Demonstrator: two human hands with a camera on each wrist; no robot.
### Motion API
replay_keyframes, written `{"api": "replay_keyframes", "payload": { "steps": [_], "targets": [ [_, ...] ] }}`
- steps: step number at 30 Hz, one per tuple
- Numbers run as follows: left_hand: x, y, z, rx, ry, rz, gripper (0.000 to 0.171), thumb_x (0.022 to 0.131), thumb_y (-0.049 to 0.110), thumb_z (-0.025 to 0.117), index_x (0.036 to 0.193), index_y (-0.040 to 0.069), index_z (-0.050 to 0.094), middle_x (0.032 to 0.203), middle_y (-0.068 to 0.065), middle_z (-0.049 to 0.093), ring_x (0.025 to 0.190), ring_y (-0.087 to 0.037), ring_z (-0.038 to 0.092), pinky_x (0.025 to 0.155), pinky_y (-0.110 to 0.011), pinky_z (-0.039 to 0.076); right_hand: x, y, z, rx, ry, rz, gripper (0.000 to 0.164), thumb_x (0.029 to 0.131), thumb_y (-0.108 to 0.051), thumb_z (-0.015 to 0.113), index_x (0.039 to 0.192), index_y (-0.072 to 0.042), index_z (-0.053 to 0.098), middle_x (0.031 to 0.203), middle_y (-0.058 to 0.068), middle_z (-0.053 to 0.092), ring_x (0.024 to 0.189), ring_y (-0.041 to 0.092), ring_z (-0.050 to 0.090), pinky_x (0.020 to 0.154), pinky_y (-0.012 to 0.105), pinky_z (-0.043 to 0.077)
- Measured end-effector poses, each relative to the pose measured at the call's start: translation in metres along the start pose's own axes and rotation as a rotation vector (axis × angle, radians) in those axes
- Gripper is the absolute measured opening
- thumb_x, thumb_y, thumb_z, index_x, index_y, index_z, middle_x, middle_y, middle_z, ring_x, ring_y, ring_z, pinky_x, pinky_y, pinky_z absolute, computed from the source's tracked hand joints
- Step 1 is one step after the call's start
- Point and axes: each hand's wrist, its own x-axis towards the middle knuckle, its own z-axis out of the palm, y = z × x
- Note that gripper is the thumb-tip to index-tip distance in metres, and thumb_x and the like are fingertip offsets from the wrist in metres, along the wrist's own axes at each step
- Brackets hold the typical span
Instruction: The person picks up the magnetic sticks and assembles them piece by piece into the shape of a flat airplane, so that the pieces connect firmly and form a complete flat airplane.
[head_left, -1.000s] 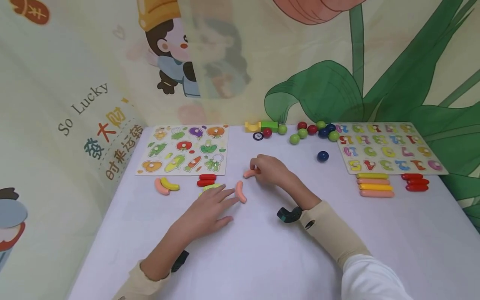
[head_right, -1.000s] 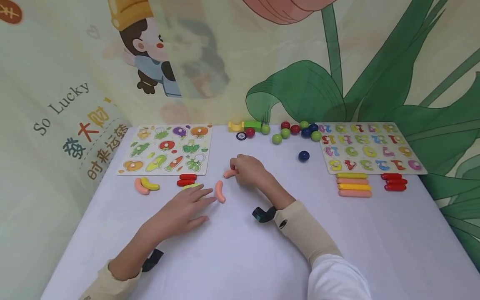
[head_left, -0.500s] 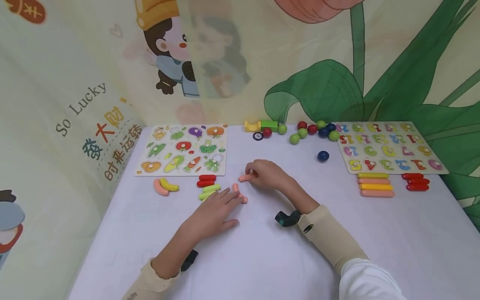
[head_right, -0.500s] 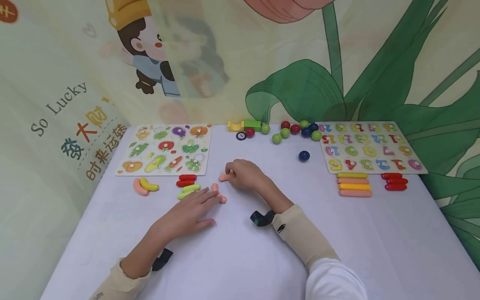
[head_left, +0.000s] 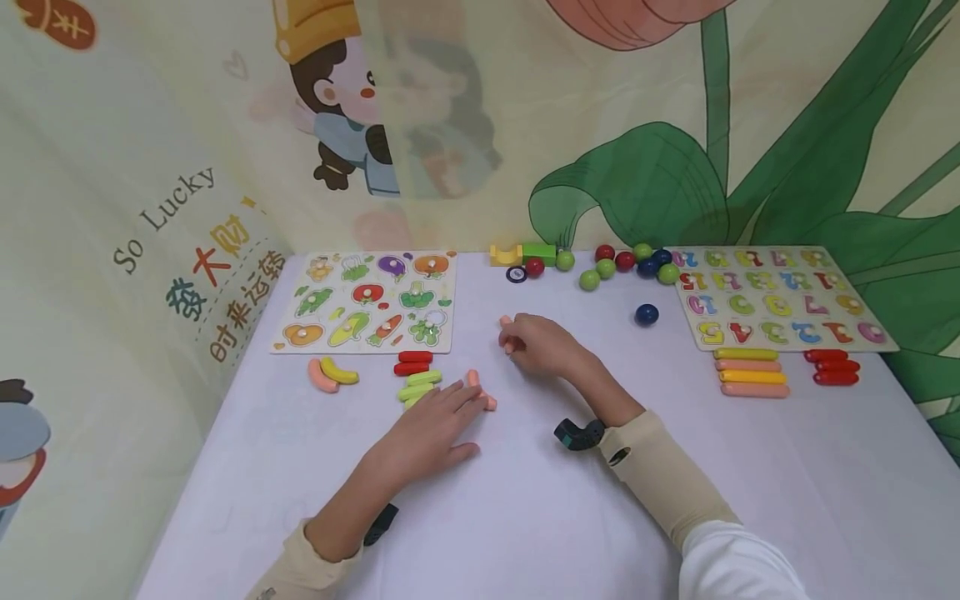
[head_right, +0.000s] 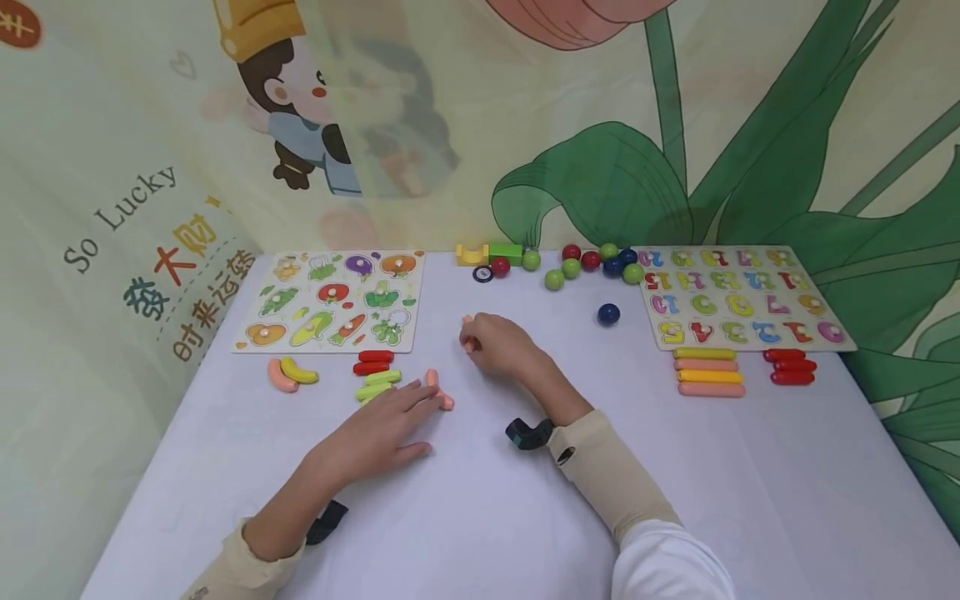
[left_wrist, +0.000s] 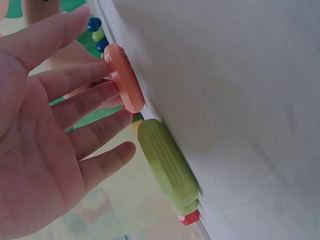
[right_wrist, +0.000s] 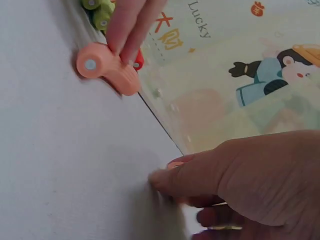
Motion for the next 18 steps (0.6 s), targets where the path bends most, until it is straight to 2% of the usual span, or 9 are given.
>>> {"api": "replay_keyframes", "payload": {
  "steps": [2, 5, 7, 9, 11, 14, 16, 18],
  "targets": [
    [0.000, 0.000, 0.000, -0.006, -0.005, -0.004, 0.068, 0.078, 0.039, 0.068, 0.135, 0.014, 0.042, 0.141, -0.005, 0.035, 0.130, -0.023, 0.028, 0.100, -0.045, 0.029, 0.000, 0.002, -0.002, -0.029, 0.022, -0.013, 0.011, 0.078, -0.019, 0.071, 0.089, -0.018, 0.070, 0.086, -0.003, 0.050, 0.081, 0.014, 0.043, 0.069, 0.027, 0.040],
    [0.001, 0.001, 0.001, -0.024, -0.015, -0.003, 0.068, 0.078, 0.039, 0.068, 0.136, 0.014, 0.041, 0.141, -0.004, 0.035, 0.131, -0.023, 0.027, 0.101, -0.045, 0.028, 0.001, 0.003, -0.004, -0.011, 0.009, -0.111, 0.012, 0.080, -0.023, 0.070, 0.091, -0.020, 0.072, 0.092, -0.004, 0.054, 0.086, 0.014, 0.041, 0.072, 0.028, 0.038],
    [0.001, 0.001, 0.001, -0.032, -0.024, 0.003, 0.068, 0.079, 0.039, 0.067, 0.136, 0.014, 0.040, 0.142, -0.004, 0.034, 0.131, -0.023, 0.027, 0.101, -0.046, 0.027, 0.002, 0.003, -0.003, 0.053, -0.023, -0.193, 0.016, 0.083, -0.021, 0.066, 0.097, -0.017, 0.071, 0.092, -0.005, 0.058, 0.086, 0.014, 0.043, 0.073, 0.028, 0.038],
    [0.001, 0.001, 0.001, -0.032, -0.030, 0.006, 0.068, 0.079, 0.039, 0.067, 0.137, 0.014, 0.040, 0.142, -0.003, 0.033, 0.131, -0.023, 0.027, 0.101, -0.046, 0.027, 0.004, 0.003, -0.001, 0.120, -0.047, -0.238, 0.021, 0.085, -0.021, 0.063, 0.104, -0.014, 0.069, 0.090, -0.006, 0.061, 0.084, 0.013, 0.047, 0.073, 0.027, 0.040],
    [0.001, 0.001, 0.002, -0.028, -0.036, 0.009, 0.069, 0.079, 0.039, 0.067, 0.137, 0.014, 0.040, 0.143, -0.003, 0.033, 0.130, -0.024, 0.027, 0.101, -0.046, 0.028, 0.005, 0.003, 0.003, 0.192, -0.055, -0.229, 0.023, 0.086, -0.023, 0.062, 0.106, -0.013, 0.066, 0.086, -0.007, 0.061, 0.080, 0.011, 0.049, 0.071, 0.025, 0.042],
    [0.000, 0.001, 0.001, -0.031, -0.042, 0.007, 0.069, 0.079, 0.040, 0.067, 0.137, 0.014, 0.039, 0.143, -0.003, 0.033, 0.130, -0.024, 0.028, 0.101, -0.046, 0.028, 0.008, 0.006, 0.009, 0.254, -0.028, -0.180, 0.018, 0.086, -0.026, 0.062, 0.100, -0.014, 0.065, 0.083, -0.008, 0.059, 0.075, 0.009, 0.050, 0.069, 0.023, 0.044],
    [0.000, 0.001, 0.000, -0.031, -0.043, 0.008, 0.069, 0.079, 0.039, 0.067, 0.137, 0.014, 0.039, 0.143, -0.003, 0.033, 0.130, -0.024, 0.029, 0.101, -0.046, 0.028, 0.009, 0.010, 0.012, 0.239, 0.013, -0.160, 0.012, 0.086, -0.026, 0.062, 0.093, -0.016, 0.065, 0.084, -0.008, 0.057, 0.077, 0.008, 0.051, 0.071, 0.024, 0.045],
    [0.000, 0.001, 0.000, -0.032, -0.040, 0.008, 0.069, 0.079, 0.039, 0.067, 0.137, 0.014, 0.039, 0.143, -0.003, 0.033, 0.130, -0.024, 0.029, 0.101, -0.046, 0.028, 0.010, 0.015, 0.012, 0.177, 0.069, -0.147, 0.012, 0.087, -0.027, 0.060, 0.090, -0.018, 0.067, 0.090, -0.007, 0.057, 0.084, 0.009, 0.050, 0.076, 0.026, 0.044]
  ]
}}
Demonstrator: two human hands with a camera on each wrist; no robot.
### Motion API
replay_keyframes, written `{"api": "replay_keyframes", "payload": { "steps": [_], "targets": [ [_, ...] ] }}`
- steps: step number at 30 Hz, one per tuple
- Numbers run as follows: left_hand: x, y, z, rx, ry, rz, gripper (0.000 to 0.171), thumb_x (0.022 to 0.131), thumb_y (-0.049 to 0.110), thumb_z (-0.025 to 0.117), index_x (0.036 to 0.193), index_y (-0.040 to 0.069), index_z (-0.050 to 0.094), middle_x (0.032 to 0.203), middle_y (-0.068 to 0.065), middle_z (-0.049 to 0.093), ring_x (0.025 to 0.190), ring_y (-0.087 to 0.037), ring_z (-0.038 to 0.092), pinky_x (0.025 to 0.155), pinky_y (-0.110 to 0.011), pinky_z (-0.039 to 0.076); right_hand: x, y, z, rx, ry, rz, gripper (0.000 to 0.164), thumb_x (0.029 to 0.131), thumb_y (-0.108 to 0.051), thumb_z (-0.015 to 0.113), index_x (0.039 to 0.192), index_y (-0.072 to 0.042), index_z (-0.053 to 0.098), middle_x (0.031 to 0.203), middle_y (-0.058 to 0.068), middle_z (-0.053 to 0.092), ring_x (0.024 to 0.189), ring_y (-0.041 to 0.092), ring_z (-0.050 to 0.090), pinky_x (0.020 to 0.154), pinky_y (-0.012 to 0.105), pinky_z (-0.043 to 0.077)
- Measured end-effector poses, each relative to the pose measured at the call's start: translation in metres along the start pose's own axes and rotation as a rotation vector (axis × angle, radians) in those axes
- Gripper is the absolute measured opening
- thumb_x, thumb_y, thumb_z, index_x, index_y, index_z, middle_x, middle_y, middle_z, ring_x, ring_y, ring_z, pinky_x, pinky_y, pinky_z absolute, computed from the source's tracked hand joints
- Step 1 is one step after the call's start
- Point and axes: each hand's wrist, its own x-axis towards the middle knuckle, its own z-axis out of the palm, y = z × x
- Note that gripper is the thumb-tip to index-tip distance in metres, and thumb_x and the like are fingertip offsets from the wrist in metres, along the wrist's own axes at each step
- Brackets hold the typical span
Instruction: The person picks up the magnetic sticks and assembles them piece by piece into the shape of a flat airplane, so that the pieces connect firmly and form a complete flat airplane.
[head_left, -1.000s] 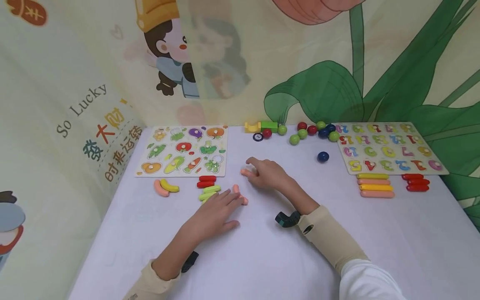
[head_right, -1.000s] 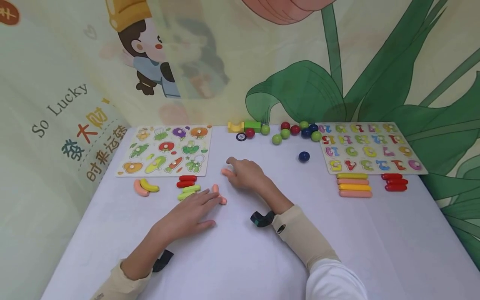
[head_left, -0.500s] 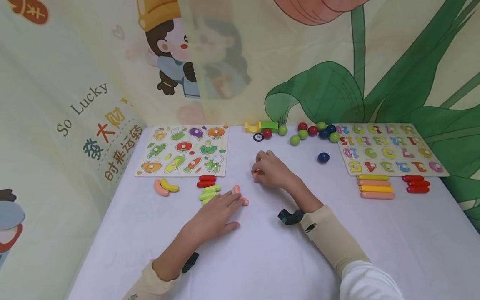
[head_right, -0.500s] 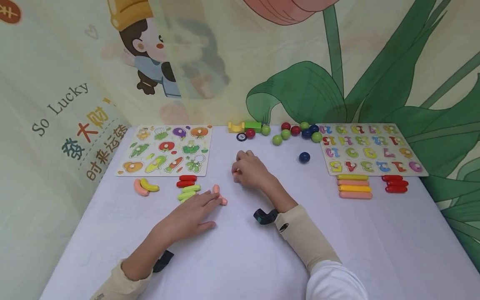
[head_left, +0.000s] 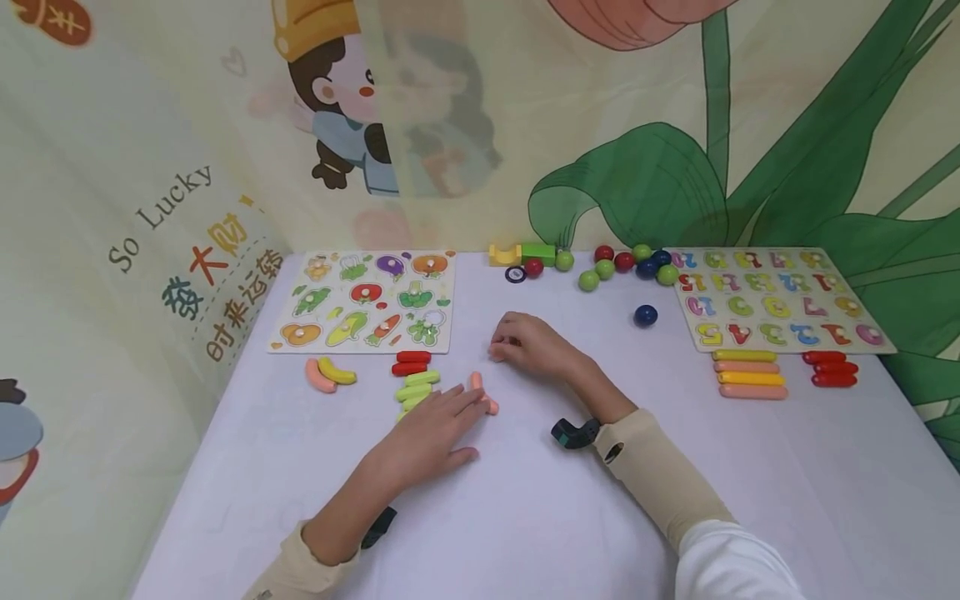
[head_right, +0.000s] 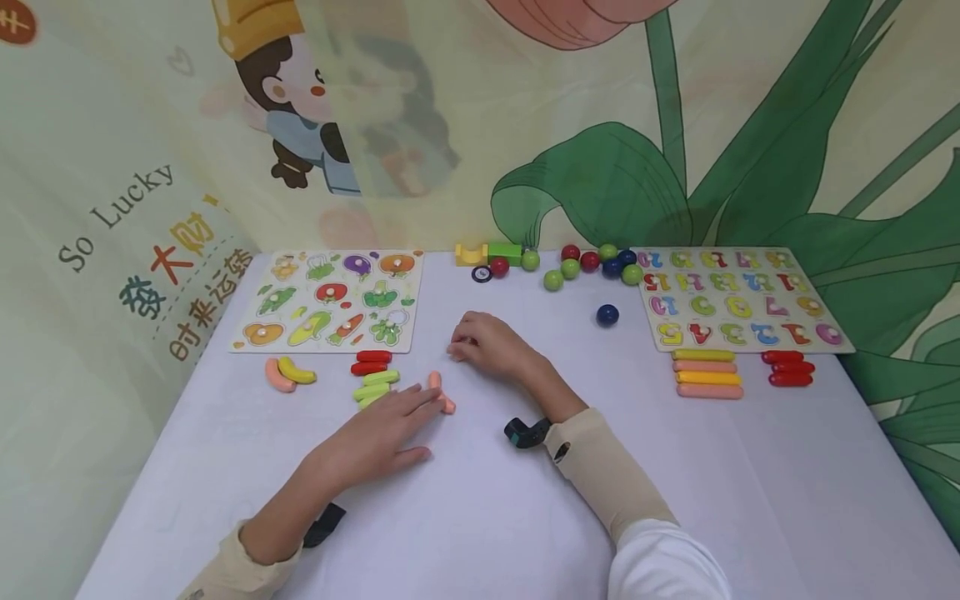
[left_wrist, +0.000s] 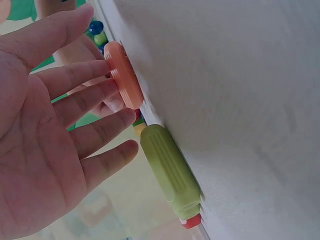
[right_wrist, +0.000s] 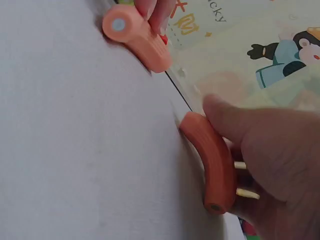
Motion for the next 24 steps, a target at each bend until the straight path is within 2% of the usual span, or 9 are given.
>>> {"api": "replay_keyframes", "payload": {
  "steps": [2, 4, 7, 11, 13, 17, 20, 24],
  "targets": [
    [-0.001, 0.000, 0.000, -0.001, 0.004, -0.003, 0.069, 0.079, 0.039, 0.067, 0.137, 0.014, 0.039, 0.143, -0.003, 0.032, 0.130, -0.024, 0.028, 0.101, -0.046, 0.028, -0.001, 0.004, -0.003, -0.035, 0.038, 0.018, 0.016, 0.089, -0.028, 0.057, 0.093, -0.017, 0.068, 0.095, -0.006, 0.056, 0.090, 0.010, 0.049, 0.082, 0.028, 0.042],
    [-0.001, 0.000, 0.001, -0.004, 0.007, -0.003, 0.068, 0.079, 0.039, 0.067, 0.137, 0.015, 0.039, 0.143, -0.002, 0.032, 0.130, -0.024, 0.028, 0.101, -0.046, 0.027, -0.003, 0.007, -0.009, -0.038, 0.039, 0.045, 0.019, 0.088, -0.030, 0.058, 0.097, -0.016, 0.068, 0.097, -0.004, 0.056, 0.092, 0.012, 0.049, 0.084, 0.031, 0.042],
    [-0.001, -0.001, 0.001, -0.009, 0.007, -0.002, 0.068, 0.080, 0.039, 0.067, 0.137, 0.015, 0.039, 0.143, -0.002, 0.032, 0.130, -0.025, 0.028, 0.101, -0.046, 0.027, -0.006, 0.009, -0.017, 0.010, -0.010, 0.071, 0.023, 0.084, -0.032, 0.063, 0.098, -0.014, 0.067, 0.091, -0.003, 0.058, 0.085, 0.014, 0.050, 0.077, 0.031, 0.043],
    [0.000, -0.001, 0.001, -0.009, 0.005, 0.001, 0.068, 0.080, 0.039, 0.067, 0.137, 0.016, 0.039, 0.143, -0.002, 0.032, 0.130, -0.025, 0.029, 0.101, -0.046, 0.028, -0.008, 0.007, -0.018, 0.007, -0.055, 0.077, 0.018, 0.079, -0.028, 0.070, 0.092, -0.016, 0.069, 0.081, -0.007, 0.058, 0.074, 0.013, 0.049, 0.066, 0.027, 0.043],
    [0.000, -0.001, 0.001, -0.007, -0.003, -0.002, 0.069, 0.080, 0.039, 0.067, 0.138, 0.016, 0.039, 0.143, -0.001, 0.031, 0.130, -0.025, 0.028, 0.101, -0.046, 0.028, -0.007, 0.003, -0.013, -0.002, -0.077, 0.054, 0.015, 0.080, -0.027, 0.069, 0.092, -0.018, 0.069, 0.079, -0.009, 0.056, 0.072, 0.011, 0.048, 0.064, 0.024, 0.043],
    [-0.002, -0.001, 0.001, -0.007, -0.017, -0.014, 0.069, 0.080, 0.039, 0.066, 0.138, 0.015, 0.039, 0.143, -0.001, 0.032, 0.130, -0.025, 0.028, 0.100, -0.046, 0.028, -0.002, -0.010, 0.001, -0.006, -0.115, -0.054, 0.016, 0.083, -0.026, 0.066, 0.096, -0.019, 0.070, 0.079, -0.011, 0.056, 0.071, 0.008, 0.048, 0.063, 0.022, 0.044],
    [-0.003, -0.001, 0.001, -0.007, -0.010, -0.006, 0.068, 0.080, 0.039, 0.066, 0.137, 0.015, 0.039, 0.142, -0.002, 0.033, 0.129, -0.026, 0.029, 0.100, -0.045, 0.029, 0.000, -0.015, 0.007, 0.000, -0.080, -0.104, 0.015, 0.083, -0.019, 0.067, 0.097, -0.017, 0.071, 0.082, -0.011, 0.058, 0.075, 0.006, 0.049, 0.067, 0.022, 0.044],
    [-0.002, -0.001, 0.002, 0.000, 0.018, 0.027, 0.068, 0.081, 0.038, 0.065, 0.138, 0.013, 0.038, 0.143, -0.002, 0.033, 0.129, -0.026, 0.029, 0.101, -0.044, 0.029, 0.000, -0.015, 0.008, 0.022, -0.010, -0.098, 0.017, 0.081, -0.008, 0.067, 0.098, -0.012, 0.070, 0.088, -0.009, 0.061, 0.083, 0.005, 0.052, 0.075, 0.022, 0.043]
  ]
}}
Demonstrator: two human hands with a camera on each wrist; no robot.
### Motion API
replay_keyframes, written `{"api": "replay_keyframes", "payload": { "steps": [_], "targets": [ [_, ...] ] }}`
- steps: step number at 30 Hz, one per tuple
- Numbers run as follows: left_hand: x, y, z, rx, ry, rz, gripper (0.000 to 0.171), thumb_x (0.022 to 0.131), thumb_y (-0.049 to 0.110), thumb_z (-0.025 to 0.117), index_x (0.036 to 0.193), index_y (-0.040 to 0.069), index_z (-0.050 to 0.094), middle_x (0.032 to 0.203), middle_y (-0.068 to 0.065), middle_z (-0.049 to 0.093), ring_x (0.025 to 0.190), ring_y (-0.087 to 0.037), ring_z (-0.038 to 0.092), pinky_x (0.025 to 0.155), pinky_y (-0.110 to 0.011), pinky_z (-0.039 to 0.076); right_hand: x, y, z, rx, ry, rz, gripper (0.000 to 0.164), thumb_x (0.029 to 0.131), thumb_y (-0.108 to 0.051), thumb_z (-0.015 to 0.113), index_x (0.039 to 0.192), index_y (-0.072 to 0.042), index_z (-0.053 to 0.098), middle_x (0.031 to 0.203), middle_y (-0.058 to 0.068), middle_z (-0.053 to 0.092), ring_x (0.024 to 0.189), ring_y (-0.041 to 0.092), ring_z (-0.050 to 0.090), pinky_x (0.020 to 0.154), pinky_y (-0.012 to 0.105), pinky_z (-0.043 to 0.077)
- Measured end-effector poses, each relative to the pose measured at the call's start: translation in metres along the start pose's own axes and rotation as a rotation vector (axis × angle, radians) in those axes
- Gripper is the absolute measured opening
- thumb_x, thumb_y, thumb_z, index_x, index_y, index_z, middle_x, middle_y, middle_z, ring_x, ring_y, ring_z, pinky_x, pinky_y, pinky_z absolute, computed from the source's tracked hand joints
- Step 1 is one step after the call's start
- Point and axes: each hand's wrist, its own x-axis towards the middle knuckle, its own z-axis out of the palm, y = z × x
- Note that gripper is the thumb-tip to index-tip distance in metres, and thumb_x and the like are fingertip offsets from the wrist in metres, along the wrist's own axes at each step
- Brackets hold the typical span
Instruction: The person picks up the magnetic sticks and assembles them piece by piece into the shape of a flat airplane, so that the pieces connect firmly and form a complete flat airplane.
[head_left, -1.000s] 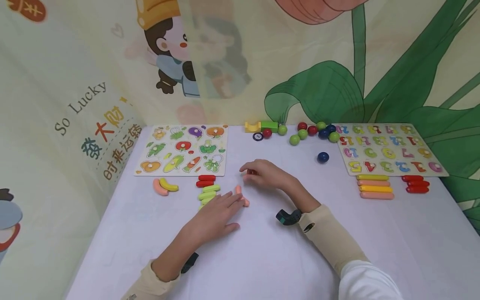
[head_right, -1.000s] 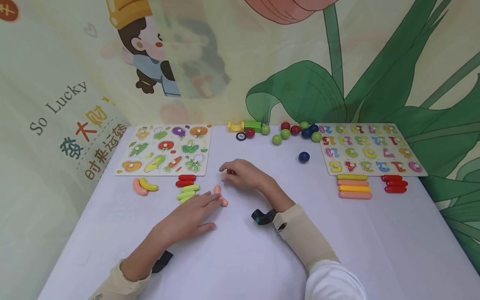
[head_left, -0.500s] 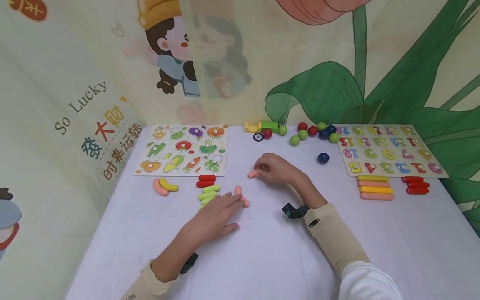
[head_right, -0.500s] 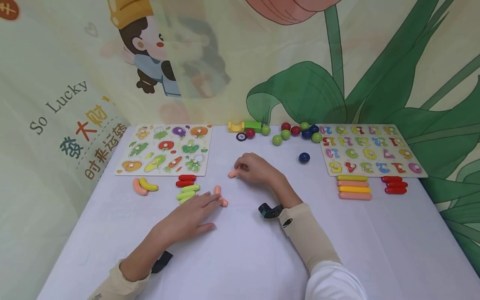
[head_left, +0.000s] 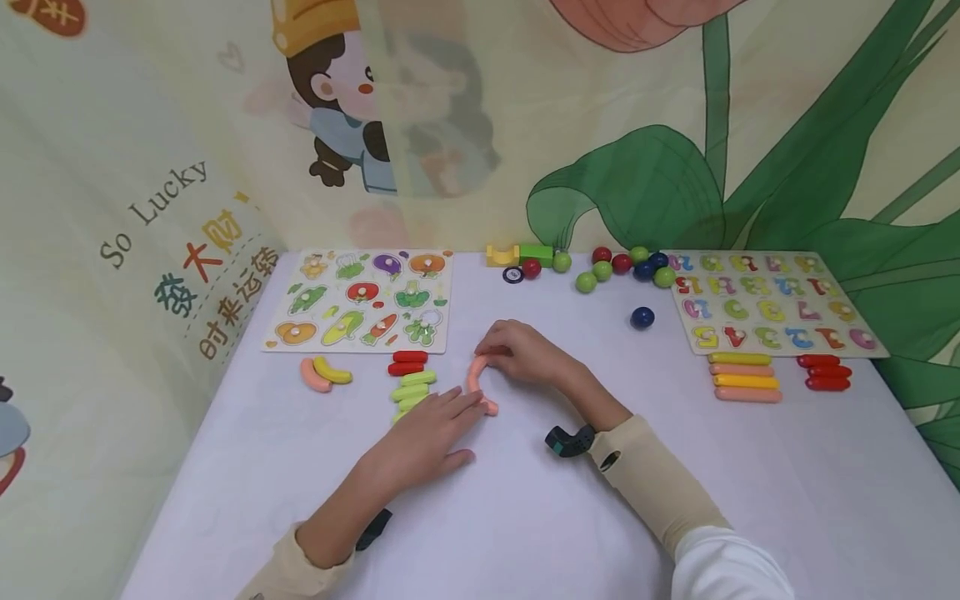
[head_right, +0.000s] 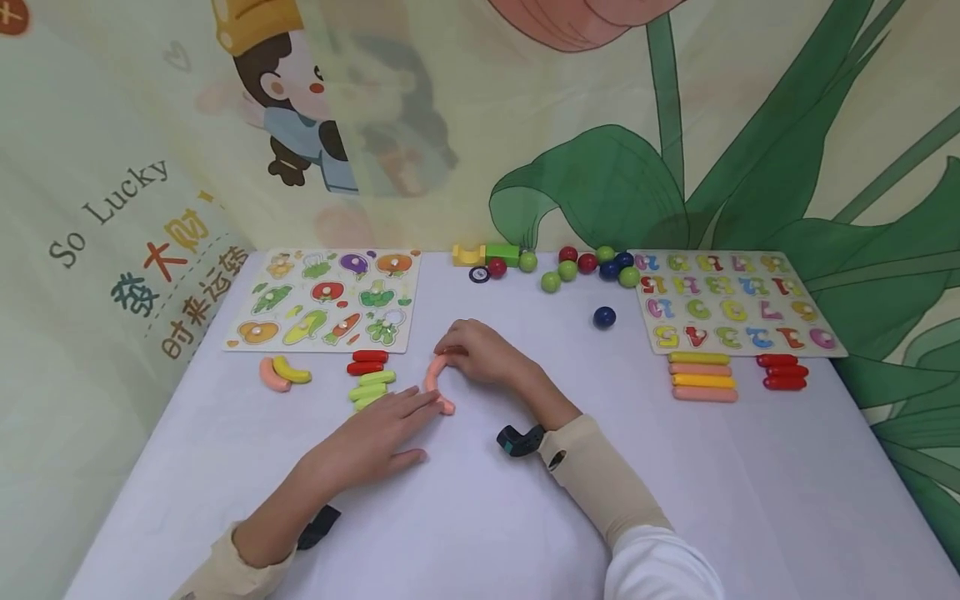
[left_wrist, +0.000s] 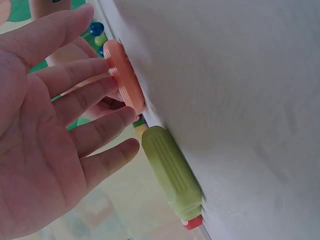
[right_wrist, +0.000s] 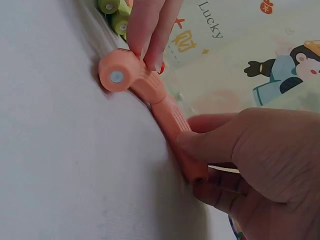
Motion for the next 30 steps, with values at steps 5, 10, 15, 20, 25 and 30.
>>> {"api": "replay_keyframes", "payload": {
  "steps": [5, 10, 15, 20, 25, 30],
  "targets": [
    [0.001, 0.000, -0.001, 0.000, 0.030, 0.031, 0.065, 0.082, 0.035, 0.065, 0.137, 0.013, 0.039, 0.141, -0.003, 0.035, 0.129, -0.024, 0.030, 0.101, -0.042, 0.028, 0.000, -0.001, -0.002, 0.032, 0.007, 0.013, 0.020, 0.082, -0.003, 0.064, 0.100, -0.010, 0.067, 0.094, -0.006, 0.062, 0.088, 0.005, 0.052, 0.078, 0.021, 0.043],
    [0.001, 0.000, -0.001, -0.002, 0.063, 0.065, 0.059, 0.082, 0.029, 0.067, 0.133, 0.012, 0.044, 0.137, -0.005, 0.039, 0.127, -0.018, 0.032, 0.100, -0.039, 0.032, 0.005, -0.001, 0.002, 0.060, -0.002, -0.062, 0.017, 0.084, -0.006, 0.063, 0.099, -0.009, 0.068, 0.094, -0.005, 0.064, 0.091, 0.006, 0.054, 0.082, 0.024, 0.043],
    [0.001, -0.001, -0.001, -0.010, 0.063, 0.054, 0.063, 0.080, 0.030, 0.068, 0.135, 0.010, 0.042, 0.139, -0.006, 0.037, 0.127, -0.018, 0.031, 0.099, -0.040, 0.033, 0.027, -0.005, 0.001, 0.035, -0.070, -0.021, 0.017, 0.085, -0.009, 0.062, 0.100, -0.013, 0.069, 0.096, -0.010, 0.063, 0.093, 0.003, 0.052, 0.084, 0.024, 0.041],
    [0.000, -0.001, -0.001, -0.022, 0.004, 0.023, 0.066, 0.081, 0.030, 0.067, 0.137, 0.011, 0.037, 0.142, -0.006, 0.033, 0.130, -0.022, 0.027, 0.099, -0.046, 0.031, 0.065, -0.016, 0.004, -0.003, -0.217, -0.047, 0.014, 0.087, -0.017, 0.060, 0.098, -0.016, 0.069, 0.091, -0.011, 0.062, 0.084, 0.005, 0.051, 0.078, 0.019, 0.042],
    [0.000, 0.000, -0.001, 0.005, -0.019, 0.028, 0.066, 0.083, 0.031, 0.065, 0.138, 0.010, 0.036, 0.143, -0.006, 0.032, 0.130, -0.025, 0.027, 0.100, -0.045, 0.030, 0.092, -0.027, 0.015, -0.116, -0.327, -0.135, 0.017, 0.087, -0.031, 0.059, 0.098, -0.021, 0.069, 0.082, -0.011, 0.057, 0.077, 0.007, 0.047, 0.071, 0.019, 0.040],
    [0.001, 0.000, -0.002, 0.018, -0.033, 0.028, 0.066, 0.083, 0.031, 0.064, 0.139, 0.011, 0.036, 0.143, -0.005, 0.032, 0.130, -0.026, 0.028, 0.101, -0.044, 0.029, 0.105, -0.039, 0.022, -0.218, -0.373, -0.145, 0.017, 0.085, -0.033, 0.061, 0.093, -0.020, 0.069, 0.076, -0.008, 0.055, 0.073, 0.009, 0.046, 0.065, 0.019, 0.039]
  ]
}}
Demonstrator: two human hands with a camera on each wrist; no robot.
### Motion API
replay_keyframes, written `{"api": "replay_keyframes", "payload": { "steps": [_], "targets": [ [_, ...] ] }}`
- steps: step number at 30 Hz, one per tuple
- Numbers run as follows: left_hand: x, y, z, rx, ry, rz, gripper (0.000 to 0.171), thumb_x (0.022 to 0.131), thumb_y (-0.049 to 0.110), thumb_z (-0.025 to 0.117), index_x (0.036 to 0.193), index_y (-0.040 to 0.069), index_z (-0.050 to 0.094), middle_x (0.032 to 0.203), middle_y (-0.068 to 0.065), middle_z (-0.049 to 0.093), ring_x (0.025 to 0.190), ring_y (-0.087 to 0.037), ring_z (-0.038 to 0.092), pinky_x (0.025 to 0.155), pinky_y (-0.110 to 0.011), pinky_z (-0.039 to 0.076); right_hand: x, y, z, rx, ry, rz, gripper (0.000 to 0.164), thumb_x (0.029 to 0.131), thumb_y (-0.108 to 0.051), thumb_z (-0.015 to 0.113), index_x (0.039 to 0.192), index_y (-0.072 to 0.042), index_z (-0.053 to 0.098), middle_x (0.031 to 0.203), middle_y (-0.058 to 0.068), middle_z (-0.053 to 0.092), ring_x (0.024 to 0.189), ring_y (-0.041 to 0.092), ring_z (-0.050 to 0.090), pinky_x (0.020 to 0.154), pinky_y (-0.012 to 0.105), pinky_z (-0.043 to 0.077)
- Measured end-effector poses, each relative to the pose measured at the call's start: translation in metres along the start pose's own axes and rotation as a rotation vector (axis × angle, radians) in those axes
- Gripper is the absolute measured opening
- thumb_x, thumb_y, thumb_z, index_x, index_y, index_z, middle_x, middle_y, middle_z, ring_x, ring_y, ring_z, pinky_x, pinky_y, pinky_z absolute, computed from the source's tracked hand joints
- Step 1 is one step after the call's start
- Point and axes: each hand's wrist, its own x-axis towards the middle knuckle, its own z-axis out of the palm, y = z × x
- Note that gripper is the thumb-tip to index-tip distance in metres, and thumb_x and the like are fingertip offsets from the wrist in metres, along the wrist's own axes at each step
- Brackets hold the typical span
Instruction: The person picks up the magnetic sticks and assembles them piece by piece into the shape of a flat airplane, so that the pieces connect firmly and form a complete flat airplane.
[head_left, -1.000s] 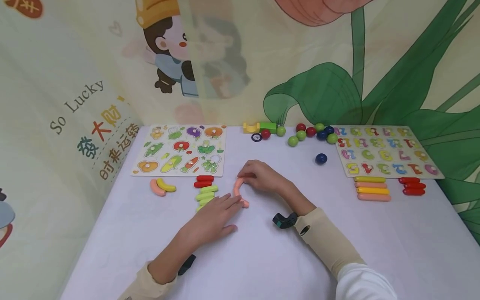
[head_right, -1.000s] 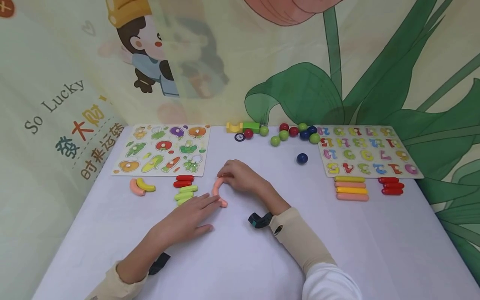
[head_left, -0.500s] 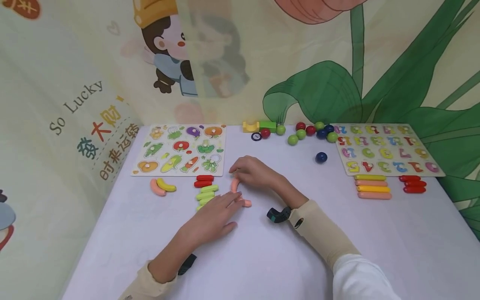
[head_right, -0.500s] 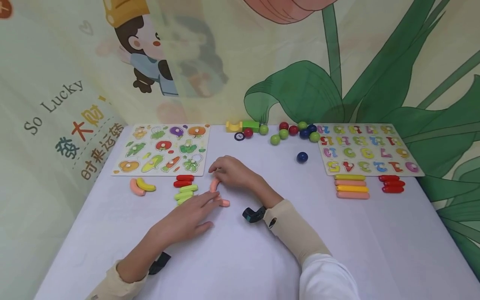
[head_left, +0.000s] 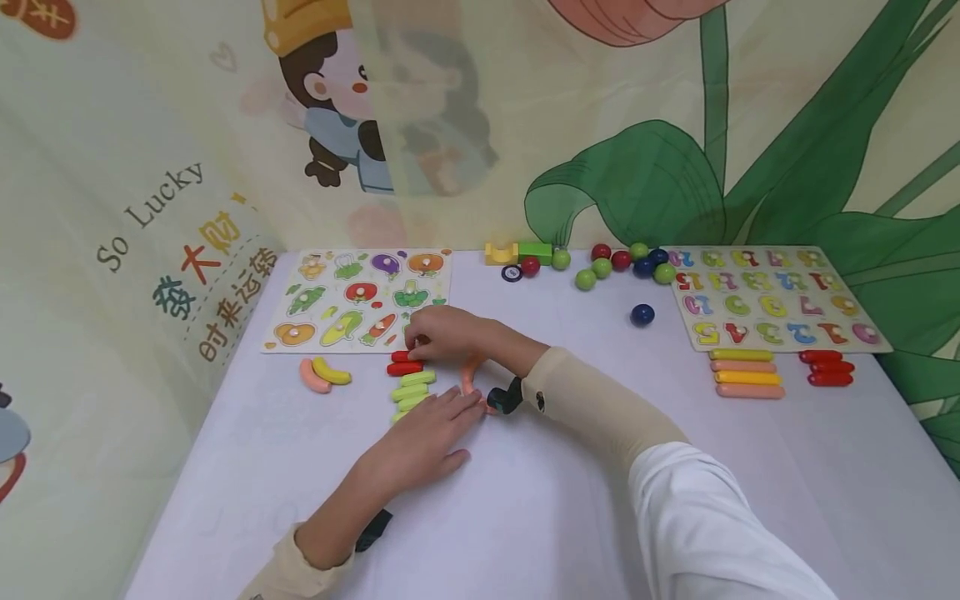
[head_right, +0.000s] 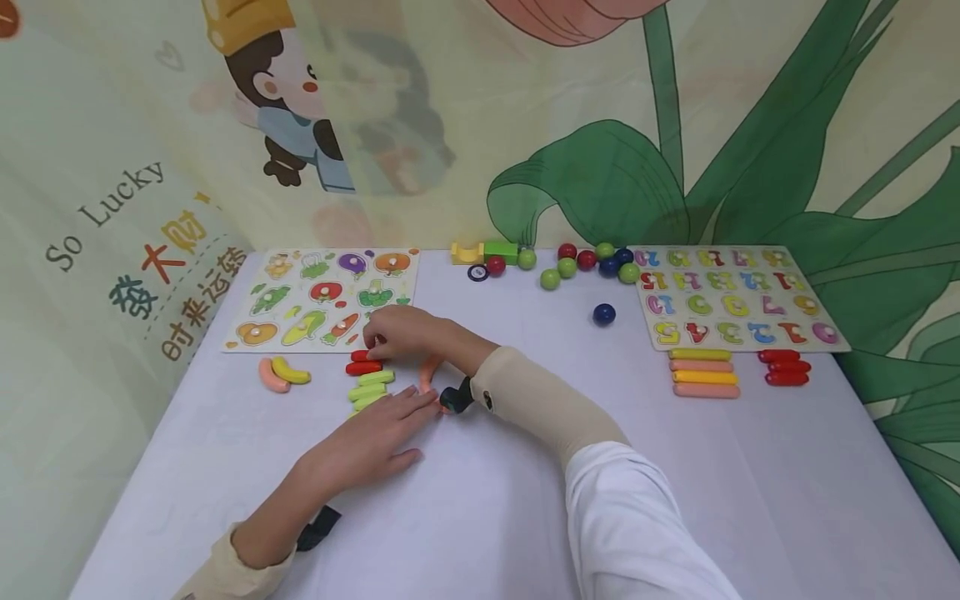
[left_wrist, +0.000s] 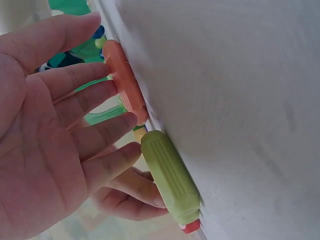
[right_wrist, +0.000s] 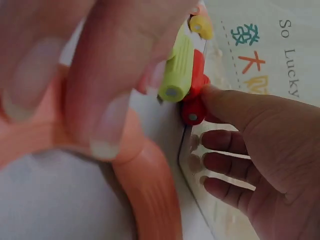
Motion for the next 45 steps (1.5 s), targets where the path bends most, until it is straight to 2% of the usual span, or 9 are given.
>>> {"api": "replay_keyframes", "payload": {
  "steps": [5, 12, 15, 19, 23, 27, 33, 39, 45],
  "targets": [
    [0.000, 0.000, -0.001, 0.009, 0.003, 0.000, 0.065, 0.083, 0.031, 0.064, 0.139, 0.011, 0.037, 0.143, -0.005, 0.033, 0.130, -0.025, 0.028, 0.101, -0.043, 0.028, 0.000, -0.008, -0.002, -0.090, -0.036, 0.076, 0.012, 0.084, -0.029, 0.063, 0.083, -0.018, 0.068, 0.071, -0.008, 0.056, 0.070, 0.010, 0.048, 0.062, 0.019, 0.041],
    [0.000, -0.001, -0.001, -0.022, 0.007, -0.007, 0.067, 0.082, 0.030, 0.065, 0.139, 0.011, 0.036, 0.142, -0.005, 0.033, 0.130, -0.026, 0.028, 0.101, -0.043, 0.028, -0.026, -0.005, -0.006, -0.124, -0.072, 0.220, 0.007, 0.081, -0.023, 0.066, 0.079, -0.017, 0.065, 0.068, -0.006, 0.056, 0.068, 0.013, 0.049, 0.059, 0.022, 0.041],
    [0.000, -0.001, 0.000, -0.043, 0.005, -0.021, 0.067, 0.082, 0.031, 0.066, 0.139, 0.012, 0.036, 0.143, -0.004, 0.033, 0.130, -0.027, 0.028, 0.101, -0.044, 0.029, -0.043, 0.007, -0.010, -0.128, -0.060, 0.268, 0.004, 0.080, -0.020, 0.065, 0.081, -0.016, 0.065, 0.069, -0.005, 0.057, 0.069, 0.014, 0.049, 0.060, 0.023, 0.041],
    [0.001, -0.001, 0.002, -0.075, -0.002, -0.040, 0.066, 0.082, 0.031, 0.066, 0.138, 0.014, 0.037, 0.143, -0.002, 0.033, 0.130, -0.027, 0.029, 0.100, -0.045, 0.029, -0.070, 0.033, -0.017, -0.116, -0.012, 0.358, 0.004, 0.081, -0.019, 0.065, 0.084, -0.015, 0.065, 0.074, -0.005, 0.057, 0.071, 0.013, 0.050, 0.065, 0.023, 0.043],
    [0.001, 0.000, 0.003, -0.085, -0.015, -0.055, 0.066, 0.082, 0.031, 0.066, 0.138, 0.015, 0.037, 0.143, -0.002, 0.033, 0.130, -0.026, 0.029, 0.100, -0.045, 0.030, -0.098, 0.054, -0.023, 0.011, -0.017, 0.444, 0.009, 0.080, -0.018, 0.069, 0.089, -0.016, 0.067, 0.079, -0.004, 0.059, 0.074, 0.015, 0.052, 0.069, 0.025, 0.045],
    [0.001, 0.000, 0.003, -0.075, -0.017, -0.069, 0.067, 0.081, 0.031, 0.067, 0.139, 0.016, 0.037, 0.143, -0.001, 0.033, 0.130, -0.026, 0.029, 0.100, -0.045, 0.030, -0.113, 0.061, -0.025, 0.122, -0.023, 0.444, 0.012, 0.078, -0.017, 0.072, 0.090, -0.017, 0.069, 0.080, -0.003, 0.060, 0.076, 0.017, 0.052, 0.069, 0.027, 0.046],
    [0.002, 0.000, 0.002, -0.072, -0.012, -0.063, 0.065, 0.081, 0.030, 0.067, 0.138, 0.015, 0.038, 0.142, -0.002, 0.034, 0.129, -0.026, 0.029, 0.099, -0.045, 0.030, -0.116, 0.057, -0.018, 0.197, -0.014, 0.374, 0.013, 0.078, -0.019, 0.071, 0.090, -0.018, 0.068, 0.079, -0.004, 0.059, 0.077, 0.015, 0.051, 0.070, 0.025, 0.045],
    [0.002, 0.001, 0.001, -0.066, -0.012, -0.061, 0.065, 0.081, 0.029, 0.067, 0.138, 0.015, 0.038, 0.142, -0.002, 0.034, 0.130, -0.026, 0.029, 0.100, -0.045, 0.030, -0.117, 0.050, -0.011, 0.210, 0.037, 0.347, 0.019, 0.079, -0.022, 0.070, 0.098, -0.018, 0.066, 0.083, -0.005, 0.057, 0.079, 0.014, 0.050, 0.071, 0.025, 0.044],
    [0.000, 0.001, -0.002, -0.047, -0.041, -0.091, 0.066, 0.081, 0.032, 0.066, 0.138, 0.015, 0.038, 0.141, 0.000, 0.035, 0.131, -0.025, 0.025, 0.102, -0.044, 0.026, -0.117, 0.048, -0.009, 0.238, 0.011, 0.360, 0.012, 0.080, -0.029, 0.069, 0.088, -0.021, 0.066, 0.077, -0.005, 0.059, 0.076, 0.014, 0.052, 0.067, 0.024, 0.046]
  ]
}}
